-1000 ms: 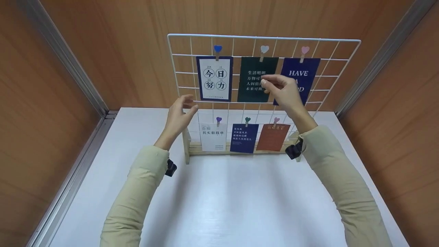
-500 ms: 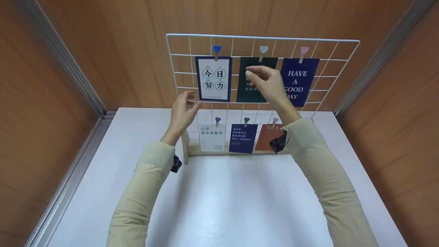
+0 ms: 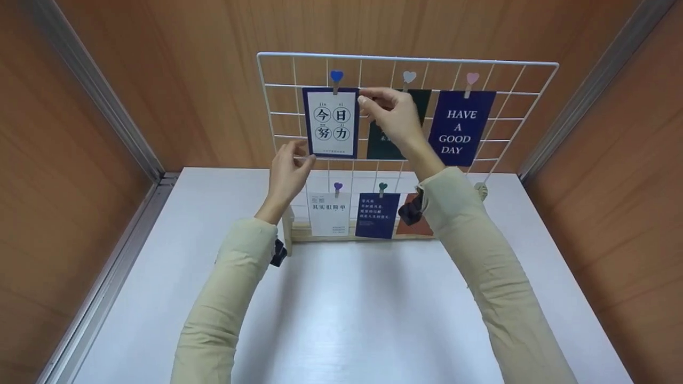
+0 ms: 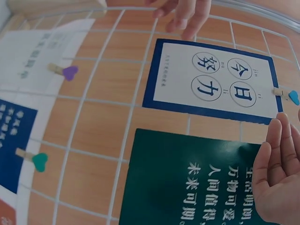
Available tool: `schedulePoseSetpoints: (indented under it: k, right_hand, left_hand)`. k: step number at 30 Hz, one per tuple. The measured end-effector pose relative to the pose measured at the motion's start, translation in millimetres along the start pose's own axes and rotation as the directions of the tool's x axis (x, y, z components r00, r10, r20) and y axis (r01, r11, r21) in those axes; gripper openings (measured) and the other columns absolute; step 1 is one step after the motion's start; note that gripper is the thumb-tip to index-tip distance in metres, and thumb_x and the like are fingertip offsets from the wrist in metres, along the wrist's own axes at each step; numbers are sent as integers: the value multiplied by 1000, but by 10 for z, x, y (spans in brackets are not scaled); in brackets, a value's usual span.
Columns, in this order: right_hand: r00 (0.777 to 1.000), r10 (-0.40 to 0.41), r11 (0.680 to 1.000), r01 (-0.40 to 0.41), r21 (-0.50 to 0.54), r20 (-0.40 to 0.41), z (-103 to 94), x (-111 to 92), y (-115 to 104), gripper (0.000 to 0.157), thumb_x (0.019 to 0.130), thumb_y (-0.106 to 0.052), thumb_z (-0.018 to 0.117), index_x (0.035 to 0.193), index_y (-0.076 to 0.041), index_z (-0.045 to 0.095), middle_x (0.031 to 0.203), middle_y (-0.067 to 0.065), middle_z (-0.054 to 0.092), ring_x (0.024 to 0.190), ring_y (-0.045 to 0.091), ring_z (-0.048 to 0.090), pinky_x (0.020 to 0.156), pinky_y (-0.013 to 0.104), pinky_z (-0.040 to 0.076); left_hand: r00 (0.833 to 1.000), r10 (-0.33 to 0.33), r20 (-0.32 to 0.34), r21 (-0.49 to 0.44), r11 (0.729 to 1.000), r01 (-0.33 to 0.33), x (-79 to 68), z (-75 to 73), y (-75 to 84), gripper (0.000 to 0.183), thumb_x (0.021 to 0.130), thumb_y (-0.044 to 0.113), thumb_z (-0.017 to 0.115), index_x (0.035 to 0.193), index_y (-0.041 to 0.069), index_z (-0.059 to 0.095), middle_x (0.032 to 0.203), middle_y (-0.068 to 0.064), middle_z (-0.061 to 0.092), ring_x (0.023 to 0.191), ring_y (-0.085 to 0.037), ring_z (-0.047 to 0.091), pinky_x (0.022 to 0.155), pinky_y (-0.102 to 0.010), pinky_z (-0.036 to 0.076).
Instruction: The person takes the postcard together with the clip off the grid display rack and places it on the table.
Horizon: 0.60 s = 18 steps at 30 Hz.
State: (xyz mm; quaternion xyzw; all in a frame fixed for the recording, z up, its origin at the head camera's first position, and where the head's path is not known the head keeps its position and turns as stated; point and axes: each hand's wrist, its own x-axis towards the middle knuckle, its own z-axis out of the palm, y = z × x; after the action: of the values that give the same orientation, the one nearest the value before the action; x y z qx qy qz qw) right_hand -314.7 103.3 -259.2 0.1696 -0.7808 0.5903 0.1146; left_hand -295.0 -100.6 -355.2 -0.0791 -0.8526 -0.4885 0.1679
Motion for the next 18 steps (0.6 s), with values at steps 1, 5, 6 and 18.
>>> schedulePoseSetpoints:
  k: [1, 5, 6, 18]
  right_hand:
    - [1000, -1, 1000, 1, 7, -3, 18, 61, 66, 28, 86, -21, 58, 110, -7, 60, 94, 8, 60, 83, 20, 56, 75, 28, 45]
    - [1000, 6, 999, -5, 43, -12, 83, 268, 255, 30, 83, -25, 62, 109, -11, 61, 90, 7, 60, 80, 18, 57, 72, 24, 47]
    - [1000, 8, 999, -7, 44, -13, 99, 281, 243, 30, 83, -25, 62, 110, -11, 61, 90, 8, 60, 80, 19, 57, 71, 24, 47]
    - [998, 54, 999, -54, 4, 12, 285, 35, -350, 36, 88, -20, 55, 120, -5, 53, 82, 12, 58, 70, 23, 57, 70, 27, 47]
  left_hand:
    - [1000, 1, -3, 4, 1000, -1, 5, 2, 2, 36, 86, 15, 56, 119, 3, 49, 98, -9, 51, 83, -20, 51, 71, -28, 43]
    - [1000, 9, -19, 7, 1000, -9, 22, 13, 9, 34, 85, 13, 56, 117, 1, 51, 96, -9, 51, 83, -20, 51, 71, -26, 43]
    - [1000, 15, -24, 10, 1000, -15, 28, 17, 11, 34, 85, 13, 56, 116, 1, 51, 95, -10, 51, 84, -21, 52, 72, -27, 43]
    - [998, 33, -44, 10, 999, -32, 60, 44, 15, 26, 85, 9, 57, 109, 0, 56, 94, -10, 52, 86, -21, 52, 72, -25, 42]
